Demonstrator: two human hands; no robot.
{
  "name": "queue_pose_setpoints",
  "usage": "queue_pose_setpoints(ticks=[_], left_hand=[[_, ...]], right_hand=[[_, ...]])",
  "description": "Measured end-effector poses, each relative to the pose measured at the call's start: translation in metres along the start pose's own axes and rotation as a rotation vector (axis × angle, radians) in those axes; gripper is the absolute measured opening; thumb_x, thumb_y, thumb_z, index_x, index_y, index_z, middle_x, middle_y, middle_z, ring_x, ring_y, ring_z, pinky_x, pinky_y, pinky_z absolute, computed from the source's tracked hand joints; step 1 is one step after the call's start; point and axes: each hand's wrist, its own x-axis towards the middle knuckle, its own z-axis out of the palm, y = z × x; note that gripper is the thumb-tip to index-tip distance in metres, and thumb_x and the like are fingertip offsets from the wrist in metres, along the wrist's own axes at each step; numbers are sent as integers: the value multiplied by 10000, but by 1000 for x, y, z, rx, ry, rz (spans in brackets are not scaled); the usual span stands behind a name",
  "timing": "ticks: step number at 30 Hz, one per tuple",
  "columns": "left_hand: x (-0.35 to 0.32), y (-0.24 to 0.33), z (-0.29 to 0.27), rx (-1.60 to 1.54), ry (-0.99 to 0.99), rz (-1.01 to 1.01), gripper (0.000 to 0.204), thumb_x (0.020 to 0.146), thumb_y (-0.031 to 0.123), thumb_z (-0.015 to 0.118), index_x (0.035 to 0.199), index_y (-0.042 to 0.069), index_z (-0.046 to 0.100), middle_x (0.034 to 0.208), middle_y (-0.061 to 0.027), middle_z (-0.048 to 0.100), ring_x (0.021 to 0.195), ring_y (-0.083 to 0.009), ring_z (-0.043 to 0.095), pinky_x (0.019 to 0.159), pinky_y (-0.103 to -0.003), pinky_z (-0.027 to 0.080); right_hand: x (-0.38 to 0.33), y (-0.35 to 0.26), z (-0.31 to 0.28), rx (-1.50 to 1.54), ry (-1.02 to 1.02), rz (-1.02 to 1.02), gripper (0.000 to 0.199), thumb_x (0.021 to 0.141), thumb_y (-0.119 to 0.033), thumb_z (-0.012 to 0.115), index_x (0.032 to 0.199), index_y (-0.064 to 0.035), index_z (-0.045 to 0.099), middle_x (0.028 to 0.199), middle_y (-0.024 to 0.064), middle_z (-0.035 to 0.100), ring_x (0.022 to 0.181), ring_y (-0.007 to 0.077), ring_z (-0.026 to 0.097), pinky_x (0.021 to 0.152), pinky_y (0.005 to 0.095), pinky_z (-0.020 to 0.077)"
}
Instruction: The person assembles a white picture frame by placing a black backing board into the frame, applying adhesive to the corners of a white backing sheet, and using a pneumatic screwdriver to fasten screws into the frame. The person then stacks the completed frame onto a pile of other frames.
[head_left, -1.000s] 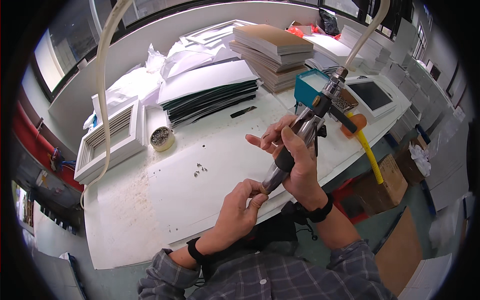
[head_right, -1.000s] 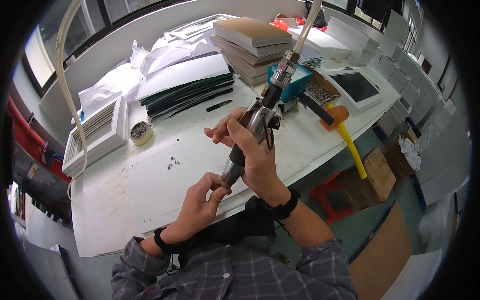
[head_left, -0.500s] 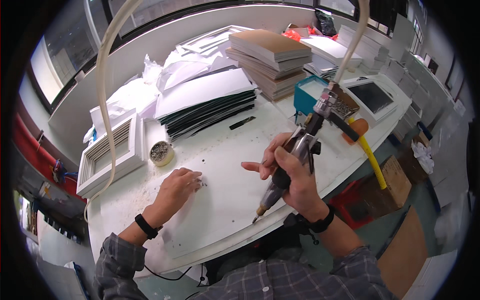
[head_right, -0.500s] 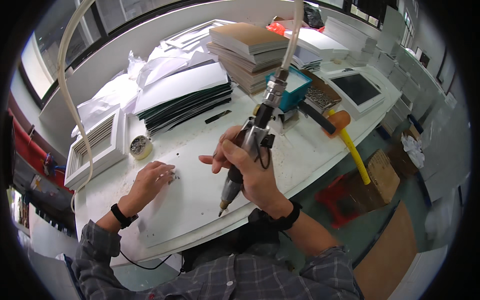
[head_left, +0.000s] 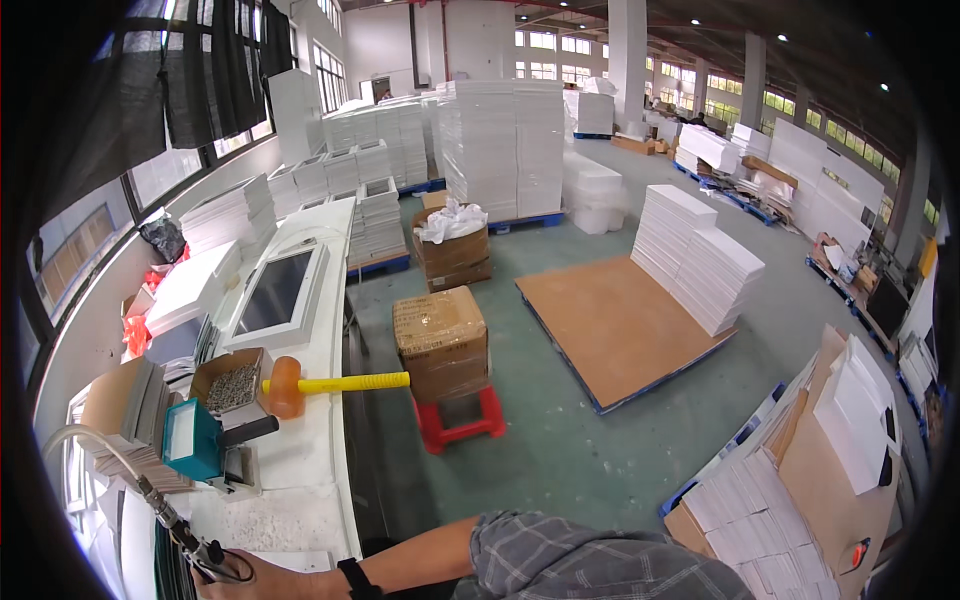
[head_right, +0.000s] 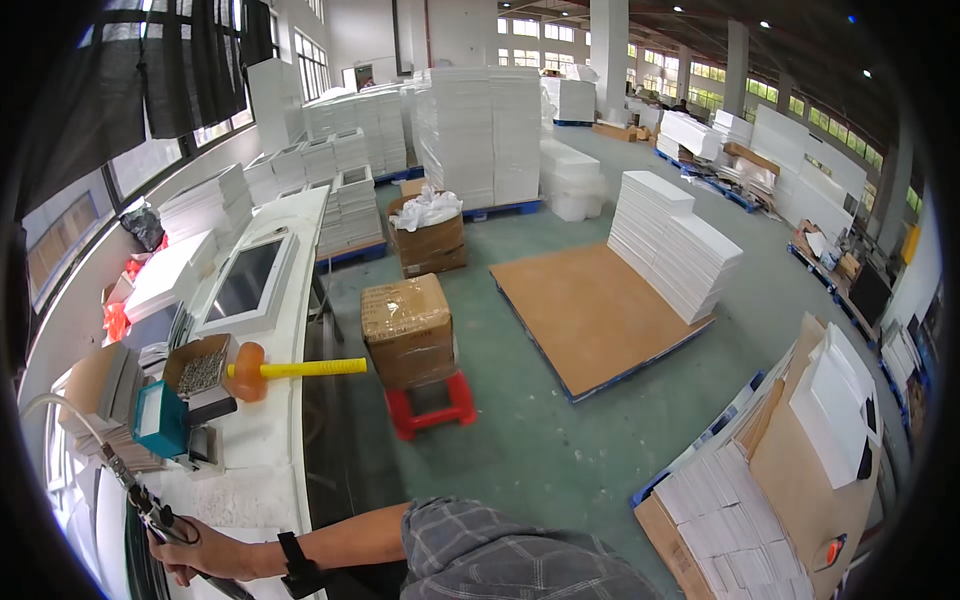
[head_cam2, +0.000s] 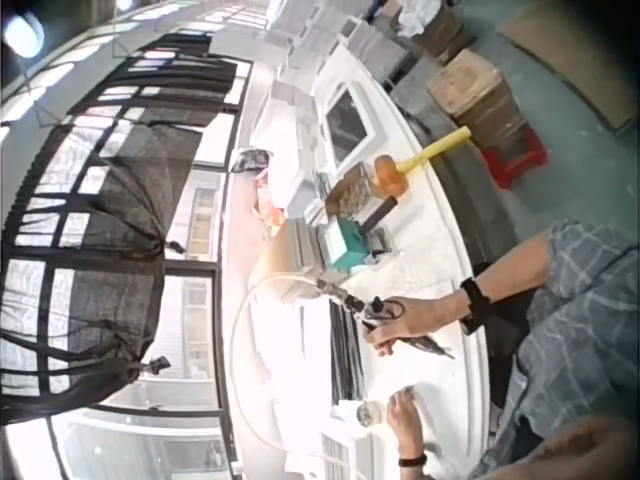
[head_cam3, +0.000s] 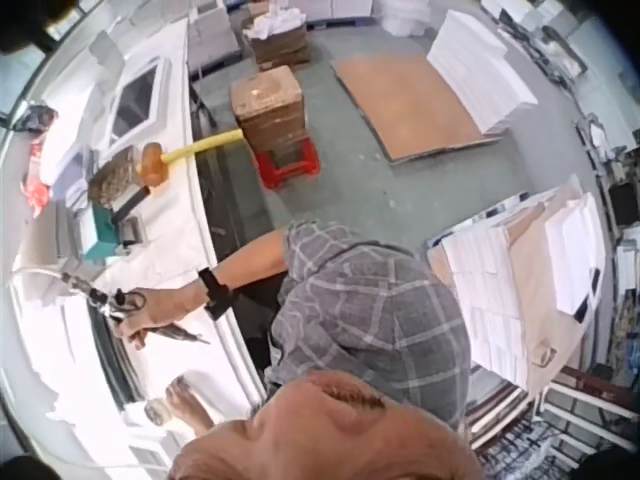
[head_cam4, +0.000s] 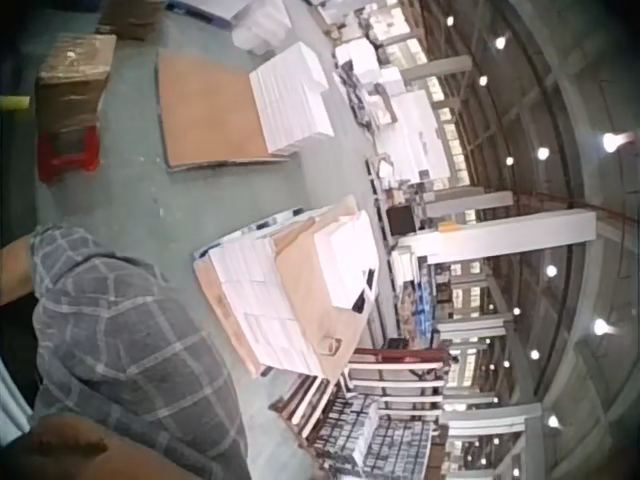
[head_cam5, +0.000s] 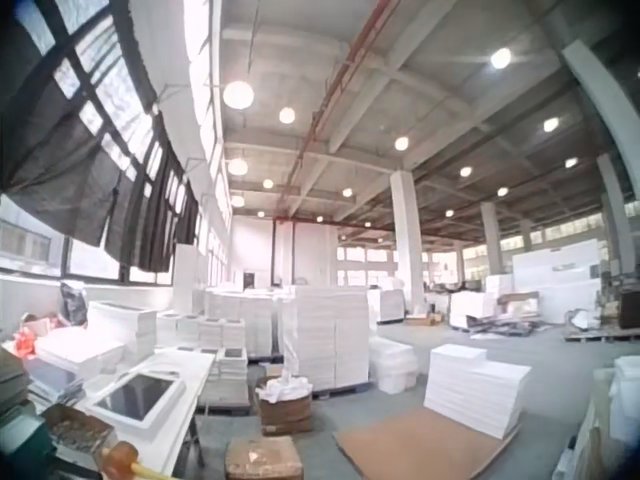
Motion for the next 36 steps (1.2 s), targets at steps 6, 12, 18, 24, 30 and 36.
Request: queue_pose_setpoints(ticks=[6, 12, 18, 24, 30, 36], left_hand=[[3, -18, 4, 150, -124, -38, 285, 1027, 123, 652, 1235, -70, 629, 1192, -213, 664, 1078, -330, 659, 979, -417, 541], [32, 43, -37, 199, -246, -53, 250, 1004, 215, 629, 1088, -19, 653, 1075, -237, 656, 969, -397, 617, 916, -479, 484], [45, 87, -60, 213, -68, -176, 228, 982, 223, 649, 958, 0, 691, 857, -225, 681, 783, -366, 641, 771, -466, 522], [41, 87, -73, -119, -38, -259, 211, 1010, 163, 651, 1080, -30, 702, 965, -214, 736, 853, -275, 706, 787, -381, 576], [43, 98, -77, -446, -160, -423, 220, 1028, 128, 640, 1089, -83, 656, 971, -198, 714, 861, -225, 690, 773, -333, 585], [29, 82, -75, -543, -41, -365, 148, 1008, 83, 646, 1012, -65, 638, 927, -157, 663, 816, -207, 647, 749, -323, 579]], right_hand=[[-3, -8, 0, -37, 61, -86, 228, 1000, -277, 655, 1079, -111, 520, 835, -6, 531, 675, 92, 584, 628, 260, 537], [-8, -15, -9, -32, 42, -81, 235, 997, -264, 675, 1076, -107, 519, 826, 11, 535, 667, 97, 582, 610, 263, 535], [-14, -22, -12, -38, 66, -142, 214, 1007, -253, 652, 1080, -103, 518, 813, 18, 536, 642, 103, 594, 606, 259, 530], [-8, -22, -7, -19, 75, -139, 199, 1017, -244, 643, 1070, -101, 513, 811, 9, 538, 633, 96, 603, 597, 249, 524], [3, -15, 1, -43, 114, -134, 215, 1021, -270, 648, 1050, -100, 519, 809, -3, 542, 628, 80, 605, 623, 255, 546], [18, 4, 11, -18, 138, -92, 244, 1006, -292, 672, 1052, -98, 532, 782, -8, 542, 598, 82, 598, 636, 278, 583]])
